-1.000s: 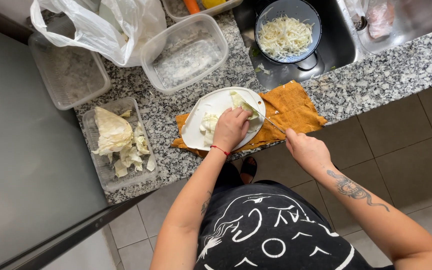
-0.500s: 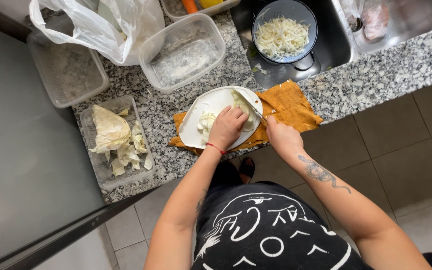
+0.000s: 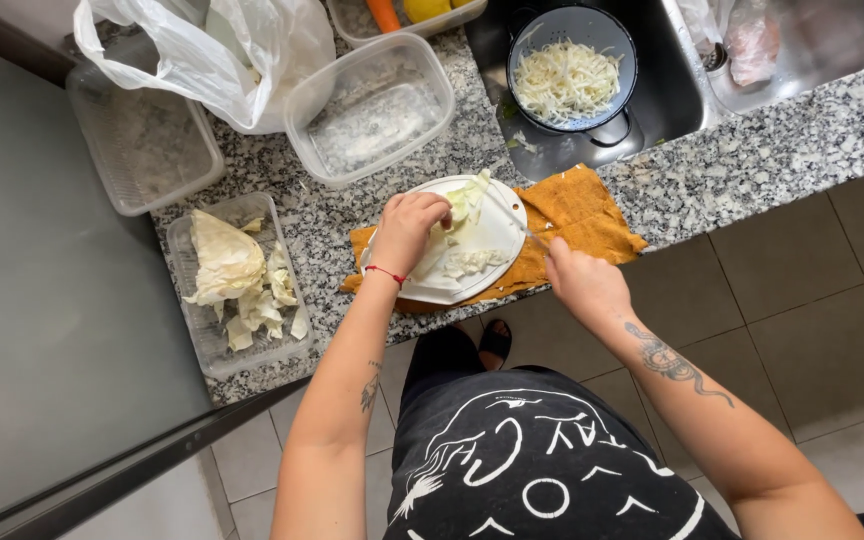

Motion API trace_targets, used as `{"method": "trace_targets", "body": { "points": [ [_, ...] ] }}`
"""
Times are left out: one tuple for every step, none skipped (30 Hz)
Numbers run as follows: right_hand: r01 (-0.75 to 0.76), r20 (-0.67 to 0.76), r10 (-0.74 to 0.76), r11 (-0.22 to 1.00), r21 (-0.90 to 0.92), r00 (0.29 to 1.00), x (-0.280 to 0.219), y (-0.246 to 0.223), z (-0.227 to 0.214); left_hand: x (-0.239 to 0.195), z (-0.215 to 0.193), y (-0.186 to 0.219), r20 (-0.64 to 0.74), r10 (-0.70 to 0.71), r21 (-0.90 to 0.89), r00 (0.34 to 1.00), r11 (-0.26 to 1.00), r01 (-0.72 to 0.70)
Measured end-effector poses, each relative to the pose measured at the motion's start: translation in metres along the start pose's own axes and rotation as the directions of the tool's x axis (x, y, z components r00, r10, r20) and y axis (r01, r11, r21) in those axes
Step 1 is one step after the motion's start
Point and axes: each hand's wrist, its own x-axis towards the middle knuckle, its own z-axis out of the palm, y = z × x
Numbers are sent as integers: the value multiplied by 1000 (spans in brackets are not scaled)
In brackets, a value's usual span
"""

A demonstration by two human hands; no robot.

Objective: The person washes shredded cabbage in a colander under running water, then places a cabbage wedge on a cutting board. They use a knife to slice the cabbage into thin strips on the board.

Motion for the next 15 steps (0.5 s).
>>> {"method": "trace_targets", "body": {
  "points": [
    [-2,-2,2,1000,-1,1000,2,-4,-2,2,1,-1,-1,3,0,1000,1000,-3],
    [19,5,-19,1000,-2,1000,3,-8,-4,2,3,-2,-11,9,-80,1000,997,-10],
    [40,11,-40,999,-4,999,3,-12,-6,3,4,-2,-21,14,-160,1000,987,-17],
    [38,12,-38,999,-5,999,5,-13,-1,3,-4,0,-22,16,-161,1000,987,-19],
    [24,35,-25,999,22,999,6,-14,3,3,-12,2,-44,21,-216,999,976,-30],
    [11,57,-14,999,49,998,8,-16,7,3,-20,4,-66,25,-268,998,963,-42],
    [10,57,-12,999,49,998,7,-15,8,0,-27,2,-66,26,-268,997,962,-43],
    [7,53,-10,999,53,999,7,-16,9,-3,-33,-2,-68,-2,-275,998,961,-17],
    [4,49,-7,998,57,999,8,-16,11,-7,-40,-6,-70,-30,-283,997,959,9],
    [2,52,-5,998,57,999,5,-17,0,-9,-41,-8,-67,-28,-285,997,958,8],
    [10,12,-10,1000,25,1000,3,-19,-12,-12,-42,-10,3,-118,-216,993,970,116],
    [22,-34,-22,1000,-8,999,6,-21,-23,-12,-45,-16,61,-214,-133,975,966,221],
    [25,-37,-25,1000,-8,999,1,-18,-26,-10,-29,-12,58,-217,-131,975,966,223],
    [-15,-48,15,1000,1,999,-3,-15,-28,-6,-14,-10,8,-235,-107,972,966,235],
    [-55,-59,55,998,11,997,-7,-12,-30,-2,3,-8,-43,-252,-85,967,965,248]
  ]
}}
